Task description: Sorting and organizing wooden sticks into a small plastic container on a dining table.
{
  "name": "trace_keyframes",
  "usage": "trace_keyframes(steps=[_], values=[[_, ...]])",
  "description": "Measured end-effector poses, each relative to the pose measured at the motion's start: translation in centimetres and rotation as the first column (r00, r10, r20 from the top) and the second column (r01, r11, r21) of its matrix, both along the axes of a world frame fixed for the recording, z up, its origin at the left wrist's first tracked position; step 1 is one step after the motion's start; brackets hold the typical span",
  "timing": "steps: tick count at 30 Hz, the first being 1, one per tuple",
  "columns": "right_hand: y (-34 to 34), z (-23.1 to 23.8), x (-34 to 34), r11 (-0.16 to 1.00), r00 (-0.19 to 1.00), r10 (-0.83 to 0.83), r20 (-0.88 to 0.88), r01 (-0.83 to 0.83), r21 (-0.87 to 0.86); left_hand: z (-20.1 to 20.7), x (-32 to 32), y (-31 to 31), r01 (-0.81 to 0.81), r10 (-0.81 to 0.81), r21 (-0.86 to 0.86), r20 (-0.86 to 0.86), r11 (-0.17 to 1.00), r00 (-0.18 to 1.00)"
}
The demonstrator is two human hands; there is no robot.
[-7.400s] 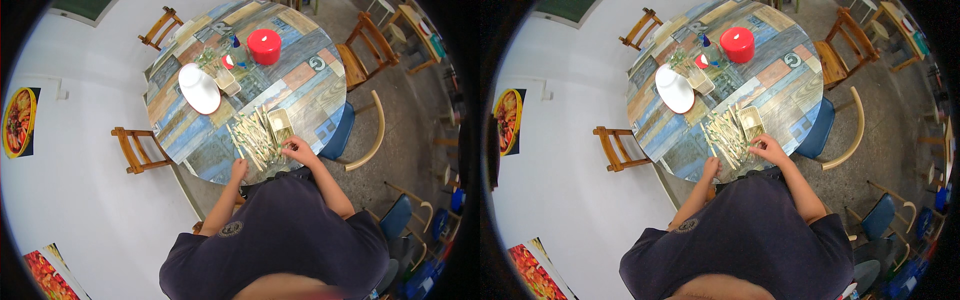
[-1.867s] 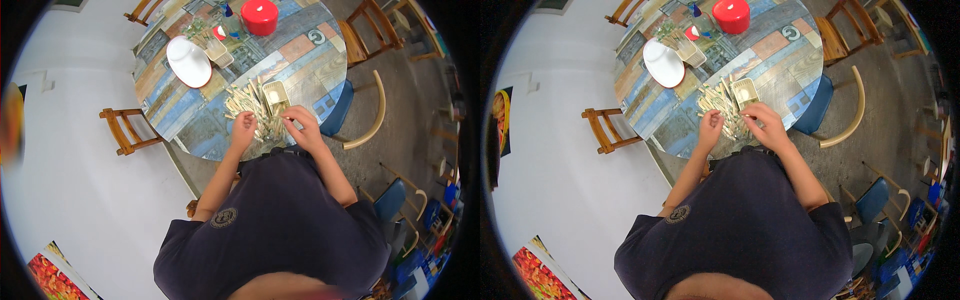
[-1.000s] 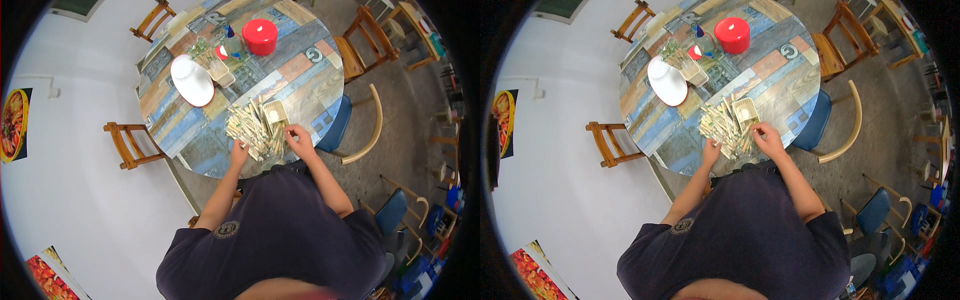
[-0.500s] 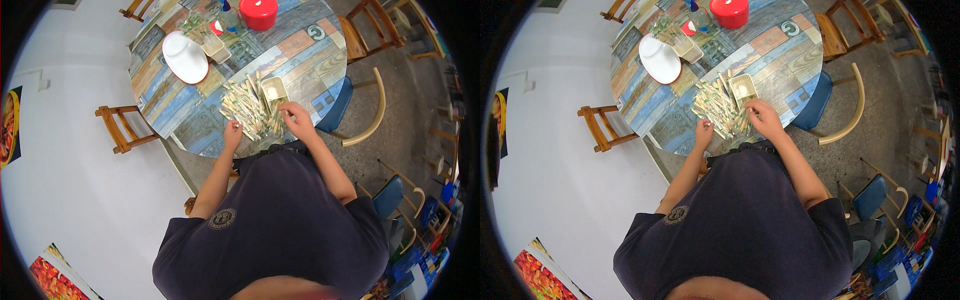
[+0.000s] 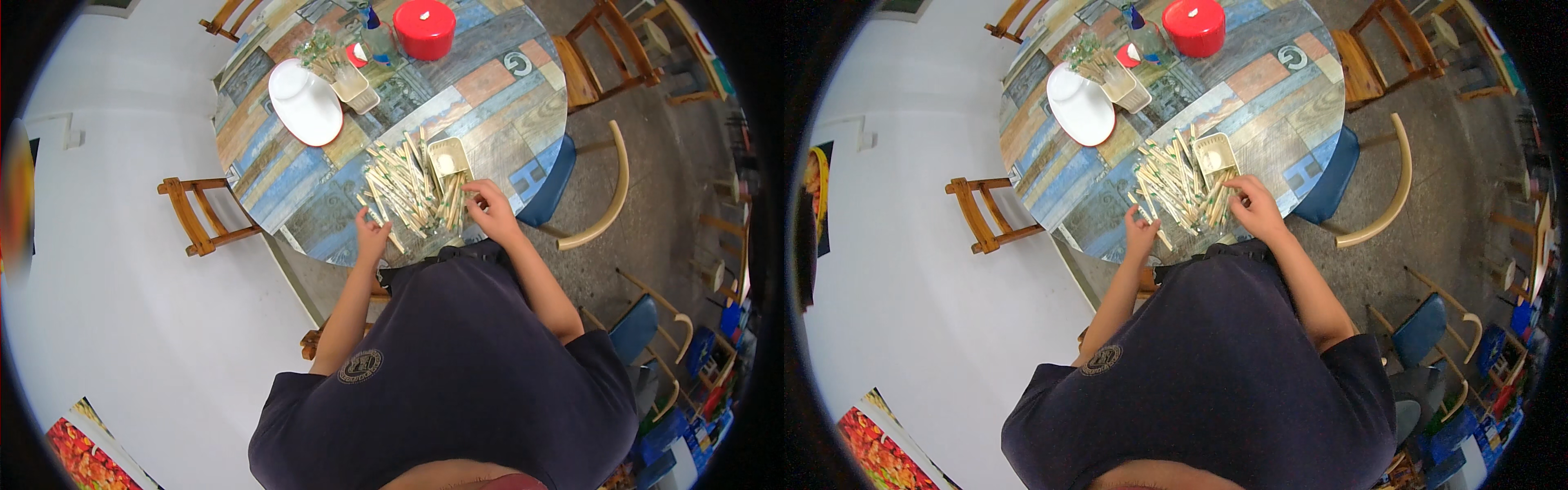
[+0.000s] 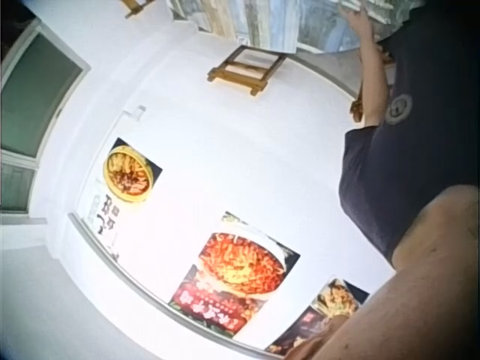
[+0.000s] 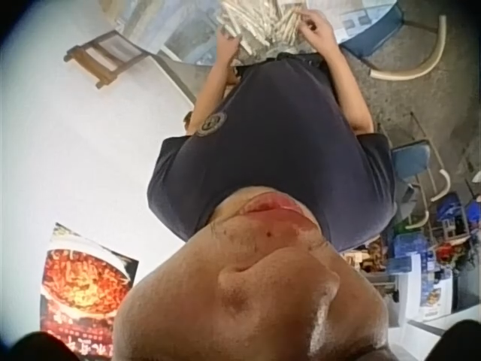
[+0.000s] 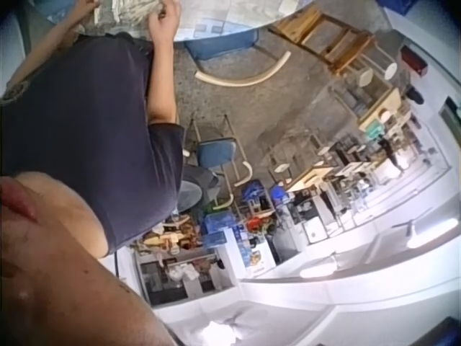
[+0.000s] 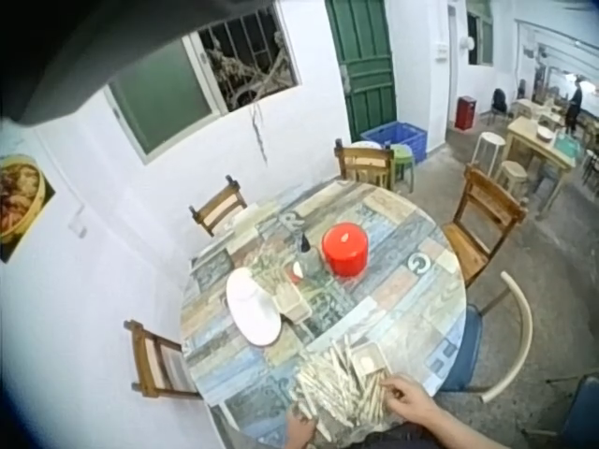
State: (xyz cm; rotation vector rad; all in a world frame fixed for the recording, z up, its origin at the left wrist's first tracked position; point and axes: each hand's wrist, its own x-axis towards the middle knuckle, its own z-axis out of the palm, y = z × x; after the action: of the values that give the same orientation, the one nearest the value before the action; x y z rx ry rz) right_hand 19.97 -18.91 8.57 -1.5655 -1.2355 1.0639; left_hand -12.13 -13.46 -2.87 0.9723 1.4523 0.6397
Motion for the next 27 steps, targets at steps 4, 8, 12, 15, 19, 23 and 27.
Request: trace_keyframes(steps=[4, 8, 12, 15, 19, 23, 27], values=[[-0.1, 0.1, 0.3, 0.997, 0.997, -0.071, -0.014, 0.071, 0.012, 2.0, -1.6, -0.8, 0.011, -0.013, -0.068, -0.035, 0.998, 0.999], [-0.1, 0.1, 0.6, 0.997, 0.997, -0.078, -0.011, 0.078, 0.021, 3.3, -3.3, -1.4, 0.131, -0.103, -0.225, 0.131, 0.966, 0.986], [0.0, 0.7, 0.4, 0.994, 0.996, -0.089, -0.012, 0.09, 0.054, 4.9, -3.6, -2.4, 0.115, -0.087, -0.211, 0.139, 0.971, 0.987], [0.3, 1.0, -0.2, 0.996, 0.997, -0.073, -0.024, 0.074, 0.057, 6.5, -3.1, -2.4, 0.071, -0.068, -0.051, 0.057, 0.996, 0.996], [1.1, 4.8, -2.0, 0.999, 0.938, -0.03, -0.346, 0.038, 0.017, 12.2, 0.6, 0.0, 0.317, -0.3, 0.309, -0.104, 0.897, 0.948], [1.7, 7.5, -3.5, 0.99, 0.92, 0.109, -0.377, -0.068, 0.12, 17.8, 5.3, 2.2, 0.62, -0.525, 0.446, -0.33, 0.646, 0.785], [1.8, 6.8, -2.9, 0.984, 0.983, 0.166, -0.073, -0.161, 0.074, 17.4, 7.1, 2.1, 0.627, -0.533, 0.551, -0.346, 0.55, 0.772]])
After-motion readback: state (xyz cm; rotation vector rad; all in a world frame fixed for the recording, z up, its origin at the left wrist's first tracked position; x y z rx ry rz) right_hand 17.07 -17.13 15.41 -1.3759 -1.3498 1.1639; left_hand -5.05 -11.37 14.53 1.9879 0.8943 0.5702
